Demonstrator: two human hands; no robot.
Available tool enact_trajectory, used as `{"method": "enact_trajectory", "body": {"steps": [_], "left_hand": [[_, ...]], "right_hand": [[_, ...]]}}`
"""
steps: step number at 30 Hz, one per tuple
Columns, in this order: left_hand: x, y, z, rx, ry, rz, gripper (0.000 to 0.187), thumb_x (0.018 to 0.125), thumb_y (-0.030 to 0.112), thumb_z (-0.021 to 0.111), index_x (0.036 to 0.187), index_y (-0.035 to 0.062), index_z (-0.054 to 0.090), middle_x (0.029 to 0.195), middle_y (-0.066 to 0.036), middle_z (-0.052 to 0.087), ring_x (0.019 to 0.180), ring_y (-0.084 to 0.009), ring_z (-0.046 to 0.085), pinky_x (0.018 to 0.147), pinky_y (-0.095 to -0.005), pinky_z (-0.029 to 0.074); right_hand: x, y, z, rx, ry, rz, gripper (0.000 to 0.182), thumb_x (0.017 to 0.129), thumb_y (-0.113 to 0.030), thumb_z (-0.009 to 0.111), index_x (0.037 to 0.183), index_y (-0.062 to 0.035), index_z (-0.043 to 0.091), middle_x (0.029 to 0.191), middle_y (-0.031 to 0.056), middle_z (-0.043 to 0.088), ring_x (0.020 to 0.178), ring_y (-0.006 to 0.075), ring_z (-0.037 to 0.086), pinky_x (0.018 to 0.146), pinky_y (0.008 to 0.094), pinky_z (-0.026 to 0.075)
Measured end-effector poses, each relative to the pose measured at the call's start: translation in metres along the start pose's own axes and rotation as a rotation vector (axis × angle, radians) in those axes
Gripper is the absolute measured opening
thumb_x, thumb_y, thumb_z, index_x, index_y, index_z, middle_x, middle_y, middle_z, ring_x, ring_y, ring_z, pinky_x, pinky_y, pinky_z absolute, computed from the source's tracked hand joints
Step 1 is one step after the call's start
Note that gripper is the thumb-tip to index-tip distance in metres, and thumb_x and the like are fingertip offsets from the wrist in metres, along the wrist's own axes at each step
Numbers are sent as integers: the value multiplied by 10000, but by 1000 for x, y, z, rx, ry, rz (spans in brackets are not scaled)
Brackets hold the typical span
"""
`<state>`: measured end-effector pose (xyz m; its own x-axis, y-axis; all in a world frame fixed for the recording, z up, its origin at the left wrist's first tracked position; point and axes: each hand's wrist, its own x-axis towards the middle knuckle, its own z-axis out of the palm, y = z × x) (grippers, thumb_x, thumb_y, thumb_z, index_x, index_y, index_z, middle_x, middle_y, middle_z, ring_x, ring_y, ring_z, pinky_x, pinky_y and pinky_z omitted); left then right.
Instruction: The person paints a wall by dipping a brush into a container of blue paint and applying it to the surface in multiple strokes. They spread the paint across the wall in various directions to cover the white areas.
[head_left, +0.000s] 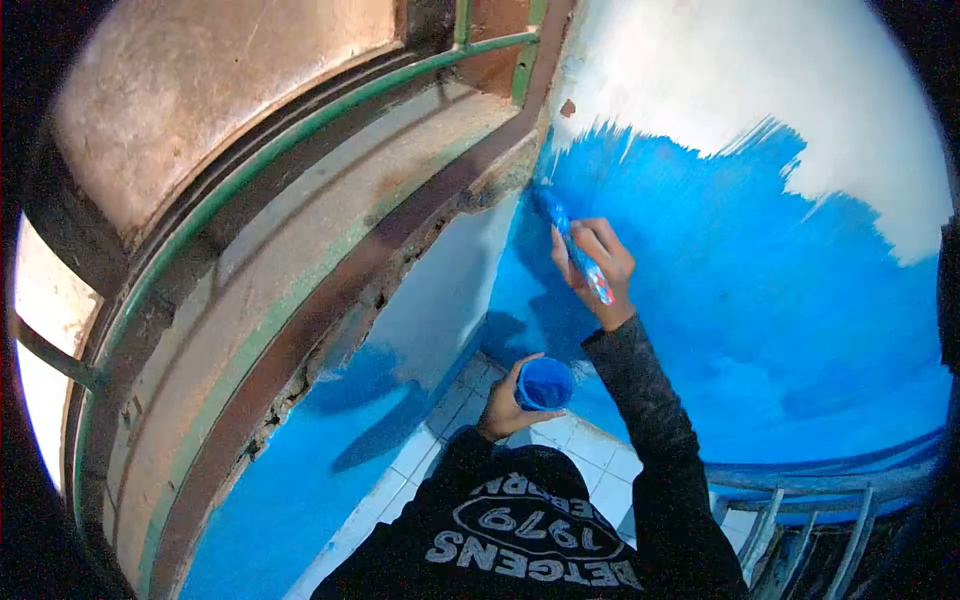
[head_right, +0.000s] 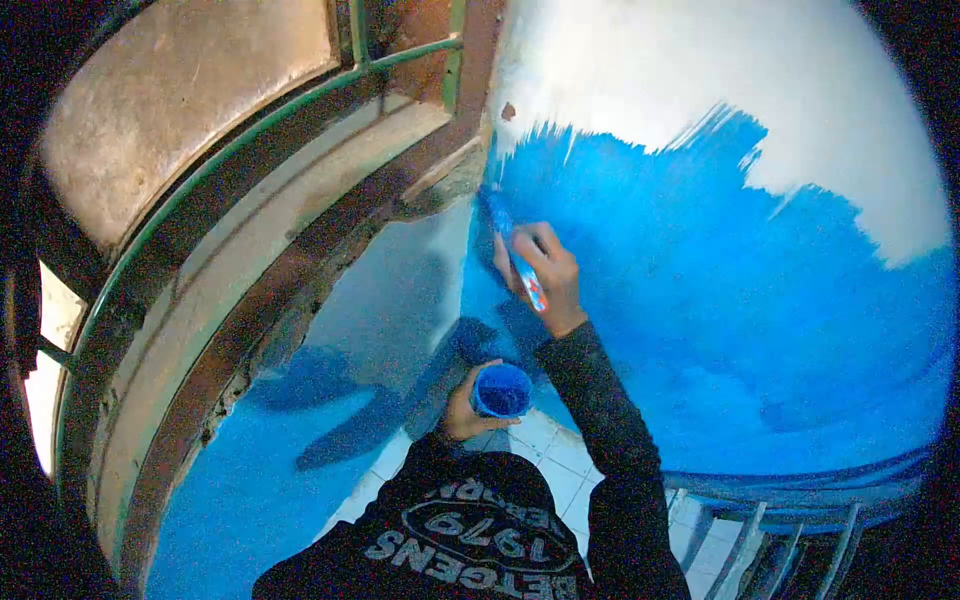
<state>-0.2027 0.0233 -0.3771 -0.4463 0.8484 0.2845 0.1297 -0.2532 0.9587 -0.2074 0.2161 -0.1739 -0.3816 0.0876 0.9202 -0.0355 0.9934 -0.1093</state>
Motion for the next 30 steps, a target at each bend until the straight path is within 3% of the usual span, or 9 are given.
{"method": "enact_trajectory", "body": {"steps": [2,5,11,20,22,24,30], "left_hand": [[-2,4,3,55,-3,-8,1032,640,219,997,1488,64,428,1265,-162,668,1181,-249,654,1030,-408,511],[0,6,0,75,1,-3,1038,634,231,1000,1486,63,430,1258,-165,672,1181,-255,658,1030,-412,512],[-1,6,0,95,-4,14,1035,635,247,998,1482,63,432,1269,-169,666,1191,-269,655,1032,-426,512],[6,11,3,114,-48,-26,1051,638,267,995,1493,74,414,1288,-172,654,1208,-278,646,1036,-433,507],[5,11,5,143,-54,-18,1056,637,271,996,1495,75,412,1288,-172,654,1206,-277,647,1036,-433,507],[5,6,6,171,-53,1,1059,639,278,996,1498,78,409,1285,-171,656,1197,-273,651,1035,-436,507],[2,12,4,158,-68,30,1050,644,286,994,1497,87,414,1279,-173,659,1188,-276,656,1030,-435,511]], "right_hand": [[20,7,-8,-6,-41,-8,170,779,-1,829,839,-15,670,861,108,668,721,235,685,634,306,542],[59,8,-17,-5,54,-144,209,755,9,854,853,-6,670,883,116,677,738,222,689,655,307,562],[102,-16,-36,-47,254,-209,204,756,25,853,870,1,685,899,113,689,731,190,693,640,286,566],[34,2,-11,-20,90,-41,207,752,13,852,866,-3,681,864,114,669,699,214,683,615,304,554],[29,-2,-12,12,-58,-3,194,766,-2,844,857,-5,673,858,110,666,686,213,676,609,306,550],[32,-1,-14,42,-63,5,193,772,-20,844,857,-8,671,851,111,661,691,222,675,614,314,550],[84,6,-26,144,40,65,155,821,-7,822,878,-2,678,863,97,678,597,136,657,532,270,530]]}}
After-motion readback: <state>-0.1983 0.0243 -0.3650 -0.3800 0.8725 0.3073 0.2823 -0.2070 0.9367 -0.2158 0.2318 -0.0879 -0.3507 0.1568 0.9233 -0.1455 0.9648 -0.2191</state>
